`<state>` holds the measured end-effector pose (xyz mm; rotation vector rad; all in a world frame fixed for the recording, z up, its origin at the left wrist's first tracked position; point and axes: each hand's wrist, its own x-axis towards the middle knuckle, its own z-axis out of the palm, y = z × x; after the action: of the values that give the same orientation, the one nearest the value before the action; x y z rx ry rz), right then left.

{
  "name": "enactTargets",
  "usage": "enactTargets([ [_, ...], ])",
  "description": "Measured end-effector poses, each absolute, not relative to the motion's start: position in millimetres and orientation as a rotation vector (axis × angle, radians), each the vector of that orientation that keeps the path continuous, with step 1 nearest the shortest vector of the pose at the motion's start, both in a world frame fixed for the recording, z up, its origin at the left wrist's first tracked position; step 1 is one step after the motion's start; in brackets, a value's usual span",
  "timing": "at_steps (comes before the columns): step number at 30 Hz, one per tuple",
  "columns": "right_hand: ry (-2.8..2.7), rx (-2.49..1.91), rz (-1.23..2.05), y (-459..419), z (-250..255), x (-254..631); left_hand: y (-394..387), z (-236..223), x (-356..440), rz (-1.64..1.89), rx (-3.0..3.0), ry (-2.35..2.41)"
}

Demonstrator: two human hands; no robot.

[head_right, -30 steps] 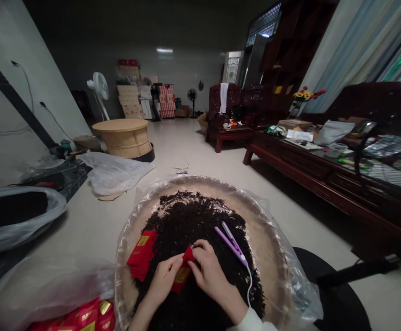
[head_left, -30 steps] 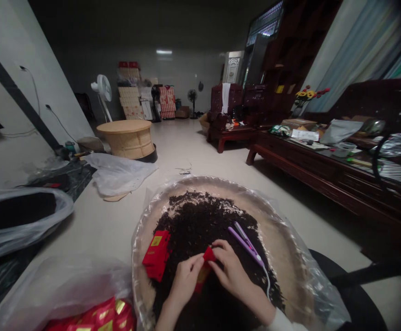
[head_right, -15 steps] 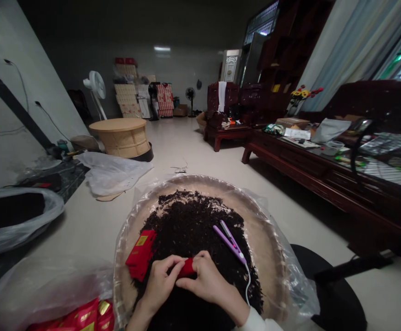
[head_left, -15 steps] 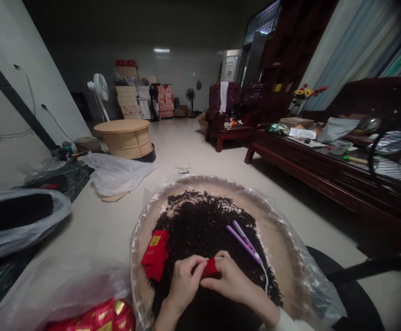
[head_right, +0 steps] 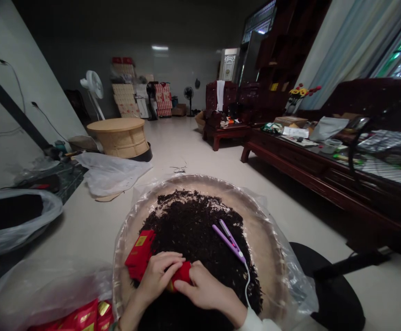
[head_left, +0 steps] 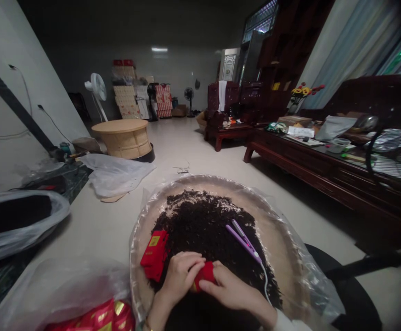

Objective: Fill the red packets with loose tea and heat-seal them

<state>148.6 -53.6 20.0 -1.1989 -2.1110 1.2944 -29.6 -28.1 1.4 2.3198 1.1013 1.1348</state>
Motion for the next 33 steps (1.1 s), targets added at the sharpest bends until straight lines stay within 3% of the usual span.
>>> enactTargets([
  [4,-1.869,-1.076,1.589,-47.0,11.1,153.4,-25.9,-9.5,-30.7,1.277,2.415,1.168],
  [8,-1.503,-1.107,1.750,-44.2,9.5,157.0,-33.7,-18.4,-35.0,1.139,2.679,1.172],
  [12,-1.477,-1.104,1.754,-45.4,13.2,153.1,-47.9,-21.0,-32.5,1.034,2.771,1.415],
  [22,-1.840,-1.068,1.645,-16.7,16.2,124.6,-46.9,-42.4,-47.9,1.168,2.439,1.553],
  [24,-1.802,-1.100,1.564,-0.1,19.8,123.5,-41.4,-43.5,-60.0,1.264,2.235,1.650],
  [27,-1.899,-1.261,1.177,28.8,19.5,120.7,-33.7,-42.4,-80.1,1.374,1.861,1.844],
  [30,-2.255,-1.435,0.834,52.6,7.4,107.8,-28.6,-40.6,-95.4,1.438,1.584,1.934],
  [33,-2.612,-1.523,0.693,63.0,-9.1,85.1,-26.8,-39.2,-101.9,1.490,1.444,1.919],
])
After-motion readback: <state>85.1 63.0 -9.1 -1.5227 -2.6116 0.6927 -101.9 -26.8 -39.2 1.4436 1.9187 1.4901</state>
